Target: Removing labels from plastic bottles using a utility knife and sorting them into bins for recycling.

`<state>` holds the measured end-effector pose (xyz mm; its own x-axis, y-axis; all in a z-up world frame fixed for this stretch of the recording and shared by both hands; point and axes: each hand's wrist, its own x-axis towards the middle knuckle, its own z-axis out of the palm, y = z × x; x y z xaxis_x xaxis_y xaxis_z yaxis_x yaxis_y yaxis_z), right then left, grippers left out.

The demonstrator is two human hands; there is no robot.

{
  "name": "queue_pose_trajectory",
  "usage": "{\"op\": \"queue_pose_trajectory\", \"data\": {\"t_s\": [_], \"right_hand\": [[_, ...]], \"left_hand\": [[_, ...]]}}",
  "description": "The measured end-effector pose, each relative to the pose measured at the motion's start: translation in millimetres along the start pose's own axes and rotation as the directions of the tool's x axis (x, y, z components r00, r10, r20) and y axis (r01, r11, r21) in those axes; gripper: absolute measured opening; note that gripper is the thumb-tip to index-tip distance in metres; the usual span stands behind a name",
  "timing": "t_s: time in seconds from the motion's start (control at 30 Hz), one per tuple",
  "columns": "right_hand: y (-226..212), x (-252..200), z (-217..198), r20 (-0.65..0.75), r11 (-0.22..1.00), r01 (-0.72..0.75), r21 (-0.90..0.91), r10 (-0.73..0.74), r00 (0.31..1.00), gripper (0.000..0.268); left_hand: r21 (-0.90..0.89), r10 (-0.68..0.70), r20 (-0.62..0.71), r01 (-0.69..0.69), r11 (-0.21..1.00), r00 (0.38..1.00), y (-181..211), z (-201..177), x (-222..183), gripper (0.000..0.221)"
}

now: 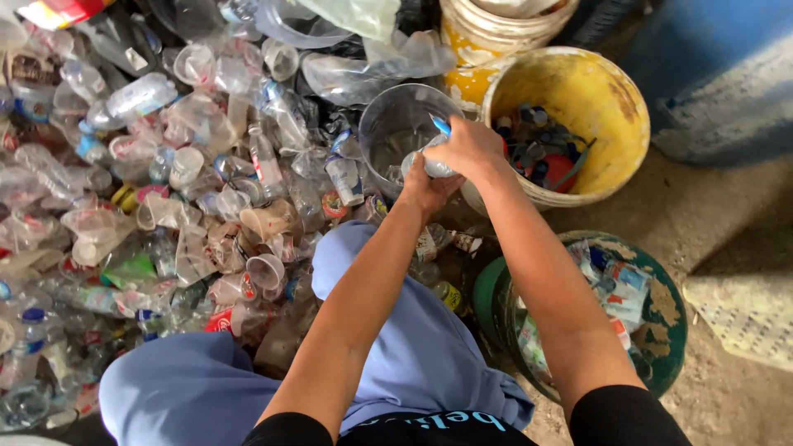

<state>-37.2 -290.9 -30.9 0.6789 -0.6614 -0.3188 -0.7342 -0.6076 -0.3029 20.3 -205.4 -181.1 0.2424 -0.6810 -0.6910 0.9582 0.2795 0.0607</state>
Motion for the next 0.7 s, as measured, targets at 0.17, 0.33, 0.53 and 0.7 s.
{"op": "queue_pose_trajectory", "data": {"t_s": [0.17,0.33,0.53,0.7], "right_hand": [[-38,-3,-18,0.048,0.994,0.068,-0.089,-0.064,0.997,0.058],[-34,-7,-11,0.046,0.995,0.056,-0.084,-0.052,0.998,0.058],[15,-50,17,-0.25,0.966,0.122,0.226,-0.064,0.966,0.08],[114,-127,31,-0.435,0.709,0.198,0.677,0.168,0.885,0.056]], "left_hand": [[-0.045,0.028,-0.005,-0.028,0.999,1.0,14,-16,36,0.101],[0.017,0.041,0.007,-0.041,0.999,0.999,15,-19,40,0.095],[0.132,0.02,0.042,-0.026,0.991,0.999,1,21,-36,0.102],[0.303,-0.041,0.064,0.02,0.953,0.997,-19,41,-98,0.132]]}}
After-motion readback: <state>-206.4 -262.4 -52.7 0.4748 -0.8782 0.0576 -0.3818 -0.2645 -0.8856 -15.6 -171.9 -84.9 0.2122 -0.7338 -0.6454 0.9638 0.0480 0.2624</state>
